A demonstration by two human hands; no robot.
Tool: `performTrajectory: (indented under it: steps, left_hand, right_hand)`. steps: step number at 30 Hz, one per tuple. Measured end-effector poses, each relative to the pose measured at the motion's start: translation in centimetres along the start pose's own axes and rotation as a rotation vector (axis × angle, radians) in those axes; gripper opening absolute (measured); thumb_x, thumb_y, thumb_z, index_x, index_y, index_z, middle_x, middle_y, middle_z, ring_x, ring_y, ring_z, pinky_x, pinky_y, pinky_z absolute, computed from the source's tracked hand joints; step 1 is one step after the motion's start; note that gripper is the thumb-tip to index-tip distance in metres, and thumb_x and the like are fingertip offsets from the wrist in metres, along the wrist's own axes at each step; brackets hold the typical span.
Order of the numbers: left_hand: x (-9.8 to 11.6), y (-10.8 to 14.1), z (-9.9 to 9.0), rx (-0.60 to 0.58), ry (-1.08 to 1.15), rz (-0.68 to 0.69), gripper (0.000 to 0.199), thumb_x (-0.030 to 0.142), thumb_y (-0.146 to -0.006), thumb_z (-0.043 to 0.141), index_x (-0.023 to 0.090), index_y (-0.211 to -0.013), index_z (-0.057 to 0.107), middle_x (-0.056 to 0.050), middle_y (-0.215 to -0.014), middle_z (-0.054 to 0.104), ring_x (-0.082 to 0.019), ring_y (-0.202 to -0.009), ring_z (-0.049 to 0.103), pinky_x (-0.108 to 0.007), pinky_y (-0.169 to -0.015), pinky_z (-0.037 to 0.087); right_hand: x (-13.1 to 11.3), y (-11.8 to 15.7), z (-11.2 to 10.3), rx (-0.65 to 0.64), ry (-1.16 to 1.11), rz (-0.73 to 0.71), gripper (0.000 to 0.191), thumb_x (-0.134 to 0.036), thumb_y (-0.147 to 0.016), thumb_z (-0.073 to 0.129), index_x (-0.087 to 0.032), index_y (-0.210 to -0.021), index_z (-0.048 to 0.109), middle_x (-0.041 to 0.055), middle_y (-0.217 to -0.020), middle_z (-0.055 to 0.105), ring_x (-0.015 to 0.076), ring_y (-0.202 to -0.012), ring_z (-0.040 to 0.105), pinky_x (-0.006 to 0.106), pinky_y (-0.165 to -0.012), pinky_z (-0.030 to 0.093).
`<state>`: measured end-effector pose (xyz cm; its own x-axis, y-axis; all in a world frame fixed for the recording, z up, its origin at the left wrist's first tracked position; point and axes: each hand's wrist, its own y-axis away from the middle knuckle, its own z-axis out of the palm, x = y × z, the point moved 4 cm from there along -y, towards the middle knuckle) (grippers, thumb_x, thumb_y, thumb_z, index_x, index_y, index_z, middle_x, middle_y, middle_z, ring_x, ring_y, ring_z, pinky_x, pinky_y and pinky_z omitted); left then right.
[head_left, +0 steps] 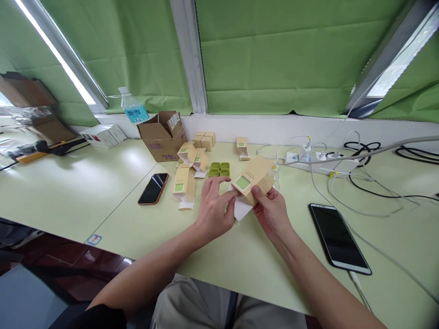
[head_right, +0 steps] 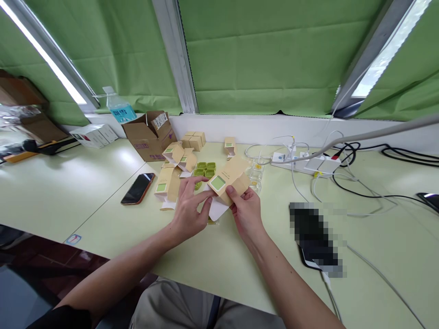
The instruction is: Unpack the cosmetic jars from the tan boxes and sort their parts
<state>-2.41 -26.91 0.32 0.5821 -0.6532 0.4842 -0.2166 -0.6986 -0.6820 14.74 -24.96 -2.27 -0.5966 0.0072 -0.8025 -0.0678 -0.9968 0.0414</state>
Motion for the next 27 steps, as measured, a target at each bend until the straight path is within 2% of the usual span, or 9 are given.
performTrajectory:
  steps: [5,10,12,15,19,21,24,26,27]
  left_hand:
    - [0.4,-0.2,0.1,-0.142,0.215,-0.05,0.02,0.02,-0.094,0.063,0.028,-0.09,0.081,-0.01,-0.141,0.06,-0.037,-0.14,0.045,-0.06,-0.119,0.04]
    - [-0.7,-1.3,-1.2,0.03,0.237,-0.209,0.01,0.032,-0.099,0.064,0.025,-0.106,0.068,-0.01,-0.124,0.07,-0.03,-0.12,0.062,-0.049,-0.106,0.048]
    - [-1.1,-1.8,-1.1,-0.034,0.182,-0.299,0.015,0.039,-0.099,0.066,0.025,-0.105,0.068,-0.008,-0.11,0.073,-0.029,-0.108,0.066,-0.046,-0.097,0.049]
    - [-1.2,-2.2,-0.8,-0.205,0.113,-0.369,0.026,0.045,-0.097,0.067,0.024,-0.082,0.067,-0.005,-0.087,0.071,-0.026,-0.089,0.064,-0.042,-0.085,0.049]
    - [-2.1,-3.3,-1.0,-0.301,0.239,-0.448,0.032,0.044,-0.094,0.069,0.022,-0.071,0.065,-0.002,-0.073,0.066,-0.02,-0.071,0.058,-0.033,-0.068,0.044]
    - [-3.7,-5.1,-1.3,-0.239,0.359,-0.514,0.03,0.044,-0.092,0.073,0.02,-0.075,0.069,-0.003,-0.072,0.066,-0.017,-0.067,0.058,-0.03,-0.064,0.043]
    - [-7.3,-9.3,-1.7,-0.062,0.446,-0.698,0.023,0.035,-0.094,0.074,0.017,-0.081,0.07,-0.003,-0.068,0.064,-0.012,-0.057,0.055,-0.025,-0.056,0.041]
    - [-10.0,-12.2,-1.2,0.019,0.406,-0.895,0.021,0.031,-0.098,0.071,0.015,-0.084,0.068,-0.004,-0.07,0.067,-0.011,-0.054,0.056,-0.024,-0.051,0.04]
    - [-11.1,-13.8,-0.8,0.044,0.38,-0.926,0.02,0.03,-0.101,0.069,0.015,-0.088,0.067,-0.006,-0.072,0.069,-0.01,-0.055,0.058,-0.023,-0.052,0.041]
  right_hand:
    - [-0.2,0.1,-0.4,0.093,0.0,0.006,0.062,-0.046,-0.06,0.107,-0.022,-0.108,0.078,0.009,-0.119,0.085,0.0285,-0.101,0.081,0.04,-0.08,0.069]
    - [-0.4,0.2,-0.5,0.141,0.027,-0.013,0.061,-0.038,-0.055,0.108,-0.022,-0.106,0.078,0.0075,-0.113,0.086,0.0276,-0.097,0.081,0.041,-0.081,0.069]
    - [-0.4,0.2,-0.5,0.145,0.031,-0.021,0.059,-0.035,-0.053,0.108,-0.022,-0.103,0.078,0.0073,-0.108,0.087,0.0275,-0.094,0.081,0.042,-0.083,0.069]
    - [-0.3,0.3,-0.4,0.128,0.042,-0.021,0.057,-0.035,-0.054,0.108,-0.021,-0.101,0.079,0.008,-0.105,0.087,0.0275,-0.092,0.081,0.043,-0.083,0.068]
    - [-0.2,0.4,-0.2,0.063,0.08,-0.021,0.059,-0.044,-0.06,0.106,-0.021,-0.107,0.077,0.0088,-0.11,0.086,0.0273,-0.095,0.081,0.043,-0.084,0.069]
    - [-0.4,0.6,0.1,0.012,0.108,-0.056,0.062,-0.052,-0.069,0.101,-0.023,-0.117,0.074,0.0093,-0.114,0.085,0.0281,-0.104,0.08,0.044,-0.087,0.068]
    - [-0.9,0.9,0.2,0.002,0.199,-0.174,0.06,-0.058,-0.08,0.093,-0.026,-0.125,0.07,0.0093,-0.116,0.084,0.0279,-0.119,0.075,0.042,-0.089,0.068]
    - [-1.0,1.2,0.2,0.01,0.274,-0.238,0.054,-0.06,-0.083,0.089,-0.026,-0.121,0.071,0.0079,-0.108,0.083,0.0268,-0.113,0.075,0.039,-0.081,0.067]
    - [-1.0,1.3,0.3,0.003,0.308,-0.253,0.05,-0.061,-0.085,0.087,-0.026,-0.118,0.072,0.0068,-0.102,0.082,0.0258,-0.107,0.075,0.037,-0.077,0.066]
